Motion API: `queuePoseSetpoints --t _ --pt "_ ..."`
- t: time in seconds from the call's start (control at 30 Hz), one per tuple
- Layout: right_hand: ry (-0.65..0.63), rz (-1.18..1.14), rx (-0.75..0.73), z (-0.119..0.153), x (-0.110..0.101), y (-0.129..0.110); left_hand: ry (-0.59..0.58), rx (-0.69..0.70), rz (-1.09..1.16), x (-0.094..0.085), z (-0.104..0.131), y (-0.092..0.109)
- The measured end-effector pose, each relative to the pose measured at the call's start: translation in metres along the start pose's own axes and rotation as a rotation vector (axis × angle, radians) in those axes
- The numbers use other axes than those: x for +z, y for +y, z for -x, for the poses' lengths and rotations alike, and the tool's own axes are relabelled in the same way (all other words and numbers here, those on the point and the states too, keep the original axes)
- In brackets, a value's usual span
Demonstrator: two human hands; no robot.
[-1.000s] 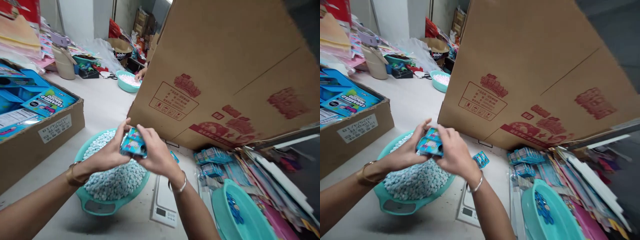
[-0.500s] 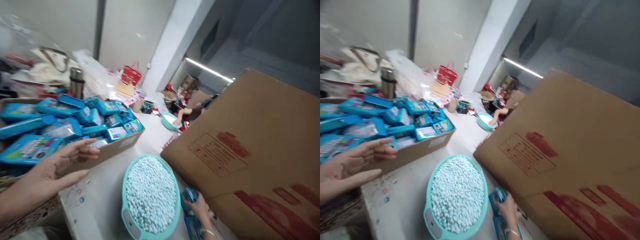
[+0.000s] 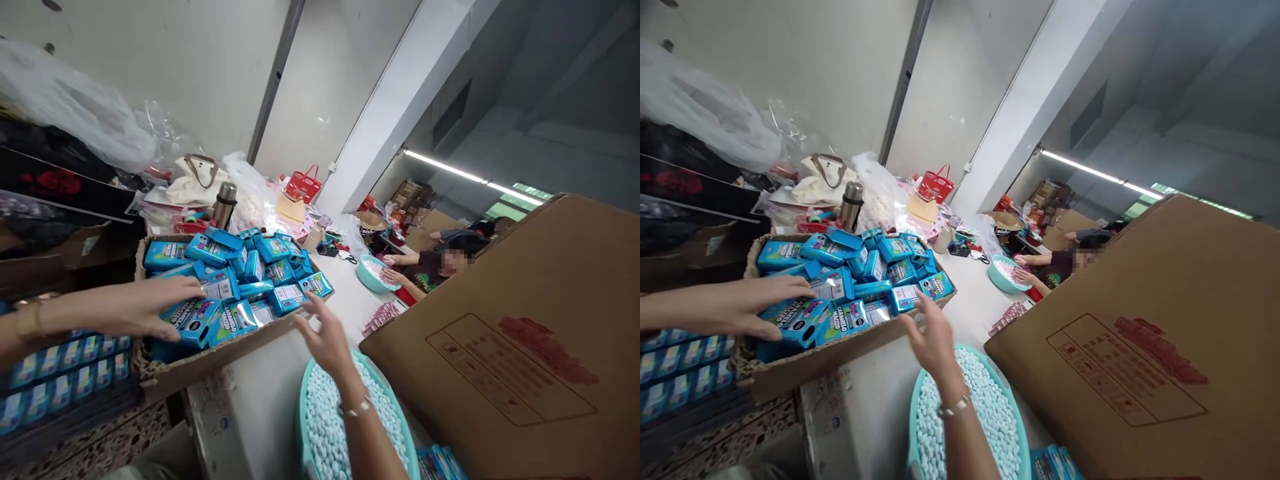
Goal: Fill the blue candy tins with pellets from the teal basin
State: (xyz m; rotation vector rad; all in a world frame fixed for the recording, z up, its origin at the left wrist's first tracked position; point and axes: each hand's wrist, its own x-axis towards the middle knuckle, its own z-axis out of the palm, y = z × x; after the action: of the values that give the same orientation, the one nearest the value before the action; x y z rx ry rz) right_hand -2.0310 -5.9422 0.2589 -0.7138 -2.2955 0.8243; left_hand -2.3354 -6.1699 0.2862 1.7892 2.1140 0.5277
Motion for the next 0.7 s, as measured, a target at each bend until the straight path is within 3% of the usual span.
queuePoseSetpoints --t 0.07,0.13,0.2,0.27,0.37,0.5,0.6,0.7 --pt "-0.043 -0.013 -0.079 -0.036 0.059 -0.041 -0.031 0.044 -0.027 0.005 -0.002 -0.002" --pt "-0.052 0.093 -0.097 -0.063 0.106 -0.065 -0.020 0.075 -0.056 0.008 -0.003 -0.002" --pt "-0.108 0.224 -0.080 -0.080 0.138 -0.076 -0.004 0.099 -0.079 0.012 -0.003 -0.002" --pt "-0.133 0.241 -0.055 -0.087 0.154 -0.077 0.020 0.110 -0.071 0.018 -0.001 -0.006" --pt "0.037 -0.109 0.003 -0.083 0.146 -0.065 0.101 0.091 -0.030 0.031 0.004 -0.021" --pt "0.281 -0.992 0.198 -0.049 0.096 -0.037 0.375 0.150 0.018 0.049 0.013 -0.035" --pt "0.203 -1.546 0.334 0.000 0.063 -0.025 0.549 0.290 0.192 0.065 0.016 -0.012" --pt "0.083 -1.826 0.320 0.056 0.054 -0.027 0.560 0.292 0.510 0.094 0.014 0.037"
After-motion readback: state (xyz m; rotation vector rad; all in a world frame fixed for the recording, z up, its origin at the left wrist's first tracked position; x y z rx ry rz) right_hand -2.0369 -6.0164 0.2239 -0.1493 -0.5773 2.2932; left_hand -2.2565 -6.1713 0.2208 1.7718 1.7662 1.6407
